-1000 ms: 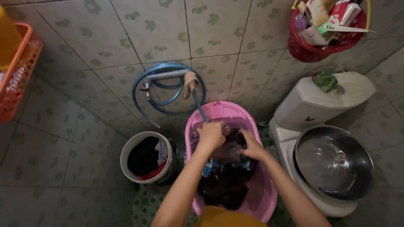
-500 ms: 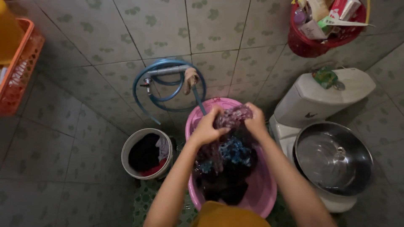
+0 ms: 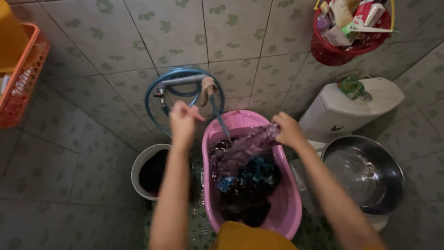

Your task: Hand washing various articles of clothing in a basin inside a bathroom.

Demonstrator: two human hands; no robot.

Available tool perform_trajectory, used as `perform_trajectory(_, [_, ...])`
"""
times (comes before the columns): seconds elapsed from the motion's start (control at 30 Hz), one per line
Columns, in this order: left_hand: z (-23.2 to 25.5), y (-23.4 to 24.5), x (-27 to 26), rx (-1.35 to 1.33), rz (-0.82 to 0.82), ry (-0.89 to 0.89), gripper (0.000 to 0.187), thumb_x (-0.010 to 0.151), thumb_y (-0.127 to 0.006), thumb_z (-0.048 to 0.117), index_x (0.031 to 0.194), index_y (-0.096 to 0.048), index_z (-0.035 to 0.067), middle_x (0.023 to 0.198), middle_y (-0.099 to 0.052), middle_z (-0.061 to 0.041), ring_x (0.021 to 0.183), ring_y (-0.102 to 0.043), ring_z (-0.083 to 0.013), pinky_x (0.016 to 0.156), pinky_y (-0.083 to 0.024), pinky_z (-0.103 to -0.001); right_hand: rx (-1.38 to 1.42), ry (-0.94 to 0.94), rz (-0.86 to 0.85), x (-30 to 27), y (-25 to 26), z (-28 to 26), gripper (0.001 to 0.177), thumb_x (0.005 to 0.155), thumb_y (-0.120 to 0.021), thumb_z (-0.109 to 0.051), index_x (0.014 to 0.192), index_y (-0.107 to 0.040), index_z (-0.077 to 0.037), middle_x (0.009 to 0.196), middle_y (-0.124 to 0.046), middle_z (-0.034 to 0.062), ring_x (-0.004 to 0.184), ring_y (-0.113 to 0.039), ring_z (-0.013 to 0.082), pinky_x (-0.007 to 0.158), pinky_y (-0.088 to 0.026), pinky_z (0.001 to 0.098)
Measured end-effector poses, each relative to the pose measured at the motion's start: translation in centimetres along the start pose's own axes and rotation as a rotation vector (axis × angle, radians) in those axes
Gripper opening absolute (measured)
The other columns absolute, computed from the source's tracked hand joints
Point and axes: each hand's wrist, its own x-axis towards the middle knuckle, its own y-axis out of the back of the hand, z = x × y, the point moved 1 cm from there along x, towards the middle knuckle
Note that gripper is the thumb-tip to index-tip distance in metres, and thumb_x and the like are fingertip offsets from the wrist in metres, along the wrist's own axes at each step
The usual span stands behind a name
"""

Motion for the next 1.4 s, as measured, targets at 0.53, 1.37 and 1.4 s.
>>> perform_trajectory(0.53, [-12.5,-10.9,-8.9,0.553,-0.472,-0.269,0.073,0.064,-0.097,0.023,0.124,-0.065,-0.004,0.096,-0.066,-0.026,0.087,-0.065,-0.0465,0.073,-0.053,-0.050,-0.011,-0.234,-0.055,1.5,-2.7,-3.6,0.032,0.070,-0.075,-0.015,0.100,-0.071,-0.004,0.097,-0.072,0.0229,0.097,-0.068,0.0425,0.084,-0.054,0.0480])
perform_trajectory(1.37, [-9.7,2.1,-3.8,1.041,0.037,0.057,0.027,0.081,-0.072,0.019,0.105,-0.071,0.007,0.104,-0.067,-0.025,0.094,-0.065,-0.0454,0.078,-0.053,-0.054,1.513,-0.669,0.138,4.6,-1.8,2.4,0.034,0.101,-0.063,-0.037,0.107,-0.067,-0.003,0.103,-0.074,0.0103,0.093,-0.072,0.0232,0.088,-0.057,0.0409])
perform_trajectory(1.4, [-11.8,1.8,-4.5,1.054,-0.049,0.069,0.028,0.081,-0.071,0.017,0.107,-0.071,0.009,0.105,-0.067,-0.025,0.094,-0.067,-0.0432,0.081,-0.055,-0.052,1.585,-0.662,0.093,4.9,-2.0,1.8,0.029,0.103,-0.063,-0.034,0.106,-0.065,-0.005,0.100,-0.073,0.0112,0.090,-0.070,0.0252,0.086,-0.056,0.0433])
